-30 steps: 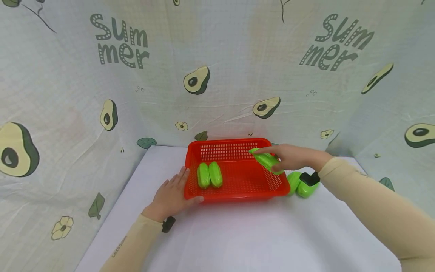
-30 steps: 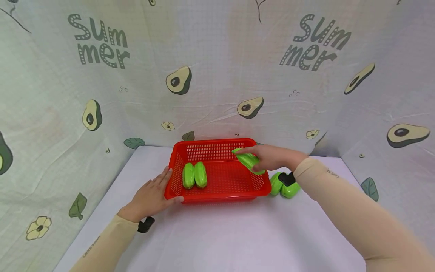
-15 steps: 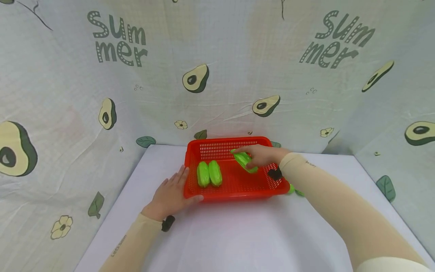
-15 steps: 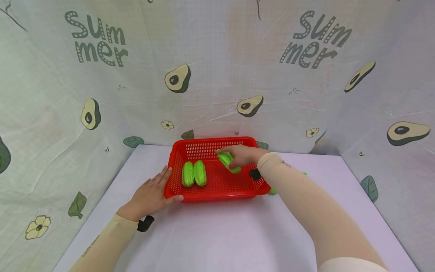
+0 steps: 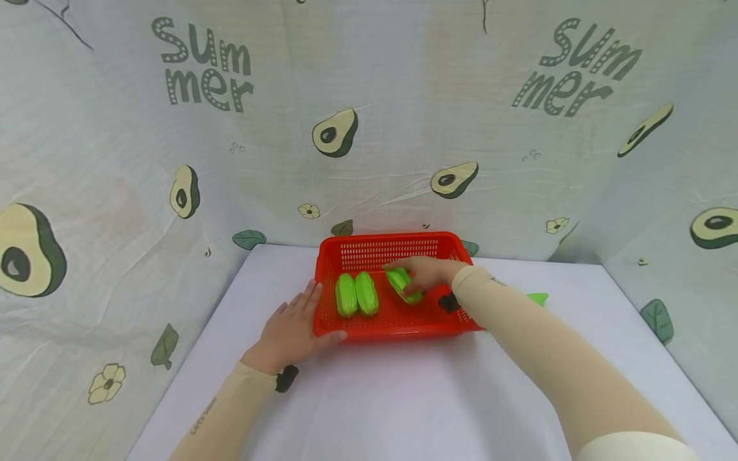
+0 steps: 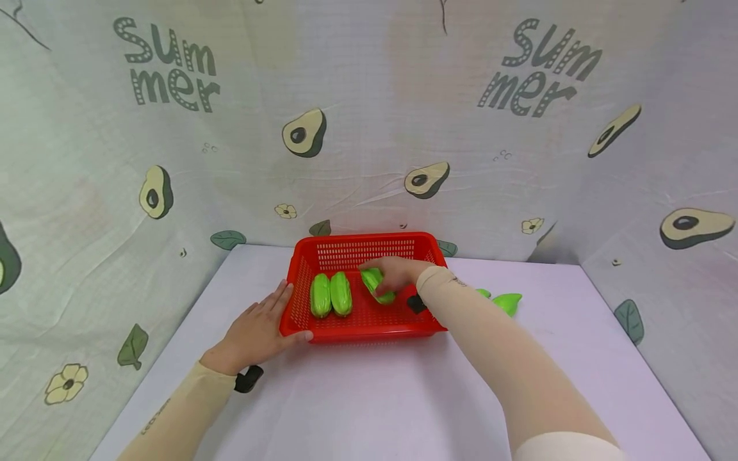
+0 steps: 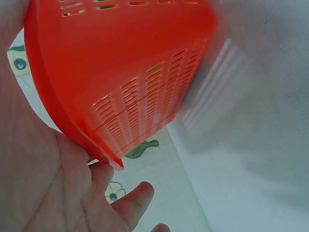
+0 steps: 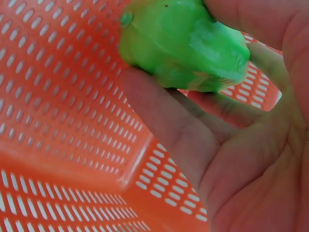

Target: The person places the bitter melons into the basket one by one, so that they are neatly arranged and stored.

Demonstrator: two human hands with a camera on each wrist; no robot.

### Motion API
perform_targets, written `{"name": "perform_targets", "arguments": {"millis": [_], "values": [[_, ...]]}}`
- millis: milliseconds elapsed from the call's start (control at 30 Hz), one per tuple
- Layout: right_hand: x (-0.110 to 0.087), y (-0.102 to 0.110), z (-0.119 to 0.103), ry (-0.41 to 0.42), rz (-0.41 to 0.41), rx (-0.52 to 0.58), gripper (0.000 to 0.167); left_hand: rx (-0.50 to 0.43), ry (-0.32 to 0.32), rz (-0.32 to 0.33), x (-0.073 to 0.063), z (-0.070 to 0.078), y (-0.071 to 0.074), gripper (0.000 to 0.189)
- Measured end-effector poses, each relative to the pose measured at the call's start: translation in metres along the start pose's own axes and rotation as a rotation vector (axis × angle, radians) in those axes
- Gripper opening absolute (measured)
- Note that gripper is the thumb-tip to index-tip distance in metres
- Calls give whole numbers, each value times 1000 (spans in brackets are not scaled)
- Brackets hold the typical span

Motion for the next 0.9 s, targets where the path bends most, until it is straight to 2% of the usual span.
{"name": "perform_targets", "arguments": {"millis": [400,900], "values": [[11,-12,-4,-37,-47,37,77,6,-1,1,1,-1,-1,114],[22,-18,-8,-55,-43,6,75,9,-2,-3,2,-2,-2,114]]}}
Point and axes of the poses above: each hand's wrist, its own x-axis towards the middle knuckle, its own y-axis out of the back of the hand, z = x × y, the point moved 3 cm from there along x, towards the middle knuckle, and after that the axes turned 6 degrees about -y, right-handed, at the moved point
